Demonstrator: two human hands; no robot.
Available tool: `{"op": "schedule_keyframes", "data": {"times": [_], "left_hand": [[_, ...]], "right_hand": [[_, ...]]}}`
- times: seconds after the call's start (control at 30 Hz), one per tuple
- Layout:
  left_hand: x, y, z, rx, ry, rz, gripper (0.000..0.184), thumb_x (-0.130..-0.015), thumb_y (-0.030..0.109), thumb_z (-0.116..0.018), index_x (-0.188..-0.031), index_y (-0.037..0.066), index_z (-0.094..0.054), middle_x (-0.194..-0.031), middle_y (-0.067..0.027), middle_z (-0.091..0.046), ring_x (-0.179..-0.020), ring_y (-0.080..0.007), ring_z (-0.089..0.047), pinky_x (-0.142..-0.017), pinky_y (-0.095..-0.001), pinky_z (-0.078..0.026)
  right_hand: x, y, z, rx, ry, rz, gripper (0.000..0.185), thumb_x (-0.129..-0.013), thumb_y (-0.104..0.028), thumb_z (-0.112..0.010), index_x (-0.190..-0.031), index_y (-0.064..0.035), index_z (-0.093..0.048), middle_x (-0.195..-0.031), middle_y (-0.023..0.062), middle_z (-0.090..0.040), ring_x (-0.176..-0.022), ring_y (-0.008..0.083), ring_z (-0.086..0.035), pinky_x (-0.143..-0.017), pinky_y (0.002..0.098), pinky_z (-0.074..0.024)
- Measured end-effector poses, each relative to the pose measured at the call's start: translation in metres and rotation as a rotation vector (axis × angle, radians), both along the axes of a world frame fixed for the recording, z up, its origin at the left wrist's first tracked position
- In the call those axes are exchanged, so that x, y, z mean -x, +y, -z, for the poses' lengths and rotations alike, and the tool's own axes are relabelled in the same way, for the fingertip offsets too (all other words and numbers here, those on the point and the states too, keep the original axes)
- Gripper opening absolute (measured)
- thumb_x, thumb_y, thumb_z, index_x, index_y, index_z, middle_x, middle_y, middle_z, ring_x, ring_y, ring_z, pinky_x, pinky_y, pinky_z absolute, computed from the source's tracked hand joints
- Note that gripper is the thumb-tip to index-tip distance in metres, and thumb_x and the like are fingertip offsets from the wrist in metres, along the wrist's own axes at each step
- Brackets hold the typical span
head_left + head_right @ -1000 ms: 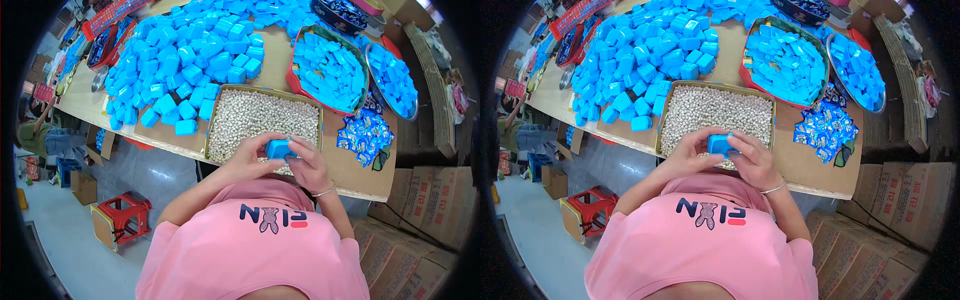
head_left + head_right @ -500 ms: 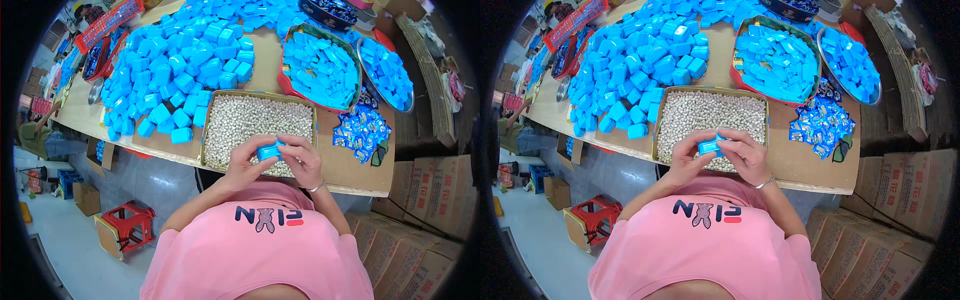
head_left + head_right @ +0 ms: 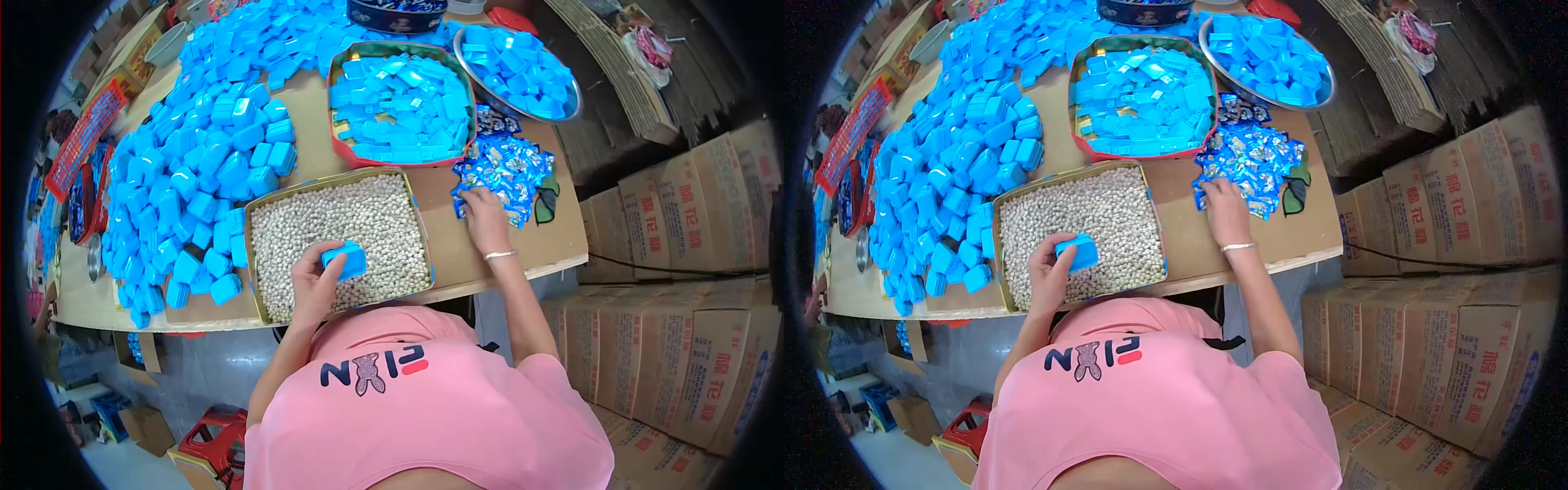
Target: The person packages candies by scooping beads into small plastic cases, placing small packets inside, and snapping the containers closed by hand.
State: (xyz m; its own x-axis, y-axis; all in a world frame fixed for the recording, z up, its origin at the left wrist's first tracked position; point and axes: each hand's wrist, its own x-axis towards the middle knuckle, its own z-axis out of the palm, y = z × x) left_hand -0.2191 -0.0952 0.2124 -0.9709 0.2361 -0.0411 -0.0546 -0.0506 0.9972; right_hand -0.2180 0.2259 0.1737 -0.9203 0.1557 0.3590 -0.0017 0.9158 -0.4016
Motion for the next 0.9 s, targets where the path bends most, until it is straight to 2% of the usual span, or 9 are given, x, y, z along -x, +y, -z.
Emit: {"op": "schedule_keyframes", "data": {"times": [0.03,0.2,0.4,0.53,0.57,0.7,0.87,0.9], "left_hand": [[0.002,0.001,0.001,-0.007,-0.005,-0.005,0.020,-0.085,0.002,-0.061,-0.104,0.001,-0.063,-0.095,-0.0063,-0.062,-0.082,-0.0116,-0.055,-0.073,-0.0226,-0.047],[0.001,0.000,0.005,0.022,-0.031,0.003,0.019,-0.087,0.005,-0.060,-0.105,0.001,-0.062,-0.095,-0.0067,-0.062,-0.081,-0.0121,-0.055,-0.074,-0.0231,-0.047],[0.003,-0.002,0.002,-0.084,-0.202,0.013,0.018,-0.090,0.009,-0.058,-0.106,0.001,-0.062,-0.095,-0.0067,-0.062,-0.080,-0.0115,-0.055,-0.073,-0.0230,-0.048],[0.002,-0.002,-0.004,-0.156,-0.296,0.026,0.019,-0.092,0.011,-0.056,-0.106,0.001,-0.062,-0.095,-0.0068,-0.062,-0.081,-0.0114,-0.055,-0.074,-0.0232,-0.048],[0.002,-0.003,-0.005,-0.154,-0.296,0.019,0.019,-0.092,0.011,-0.056,-0.106,0.001,-0.062,-0.095,-0.0068,-0.062,-0.081,-0.0114,-0.055,-0.074,-0.0232,-0.048],[0.001,-0.001,-0.003,-0.171,-0.274,0.009,0.019,-0.092,0.012,-0.057,-0.106,0.001,-0.062,-0.095,-0.0067,-0.062,-0.080,-0.0110,-0.055,-0.072,-0.0221,-0.048],[0.001,-0.006,0.012,-0.118,-0.204,-0.023,0.019,-0.092,0.013,-0.057,-0.106,0.001,-0.063,-0.095,-0.0067,-0.062,-0.079,-0.0098,-0.055,-0.068,-0.0193,-0.046],[0.001,-0.008,0.010,-0.142,-0.252,-0.018,0.020,-0.092,0.014,-0.057,-0.107,0.002,-0.062,-0.096,-0.0069,-0.062,-0.080,-0.0103,-0.055,-0.069,-0.0202,-0.047]], "right_hand": [[-0.004,0.004,0.007,-0.143,-0.025,-0.008,0.022,-0.079,-0.005,-0.064,-0.101,-0.0051,-0.065,-0.097,0.0067,-0.059,-0.081,0.0266,-0.058,-0.072,0.0329,-0.0476],[-0.022,-0.003,0.003,0.016,-0.084,-0.094,0.025,-0.080,-0.007,-0.063,-0.104,-0.0063,-0.063,-0.094,0.0065,-0.055,-0.079,0.0260,-0.056,-0.072,0.0348,-0.0471],[-0.038,0.005,-0.005,-0.086,-0.148,-0.120,0.021,-0.079,-0.009,-0.065,-0.100,-0.0063,-0.063,-0.093,0.0071,-0.055,-0.080,0.0265,-0.056,-0.072,0.0343,-0.0467],[-0.029,0.013,-0.012,0.273,-0.478,-0.043,0.024,-0.078,-0.008,-0.065,-0.101,-0.0052,-0.060,-0.096,0.0102,-0.056,-0.081,0.0287,-0.056,-0.074,0.0353,-0.0464],[-0.025,0.010,-0.011,0.275,-0.479,-0.050,0.024,-0.078,-0.008,-0.065,-0.101,-0.0052,-0.060,-0.096,0.0102,-0.056,-0.081,0.0287,-0.056,-0.074,0.0353,-0.0464],[-0.013,-0.013,0.001,-0.033,-0.295,0.206,0.030,-0.078,-0.006,-0.064,-0.106,-0.0025,-0.054,-0.099,0.0150,-0.058,-0.081,0.0310,-0.057,-0.074,0.0373,-0.0457],[-0.009,-0.020,0.007,0.237,-0.213,0.064,0.033,-0.078,-0.006,-0.063,-0.108,-0.0018,-0.050,-0.098,0.0193,-0.057,-0.081,0.0330,-0.055,-0.075,0.0409,-0.0449],[-0.010,-0.028,0.002,0.152,-0.129,0.007,0.030,-0.080,-0.006,-0.061,-0.107,-0.0022,-0.049,-0.096,0.0192,-0.057,-0.080,0.0335,-0.055,-0.075,0.0422,-0.0445]]}}
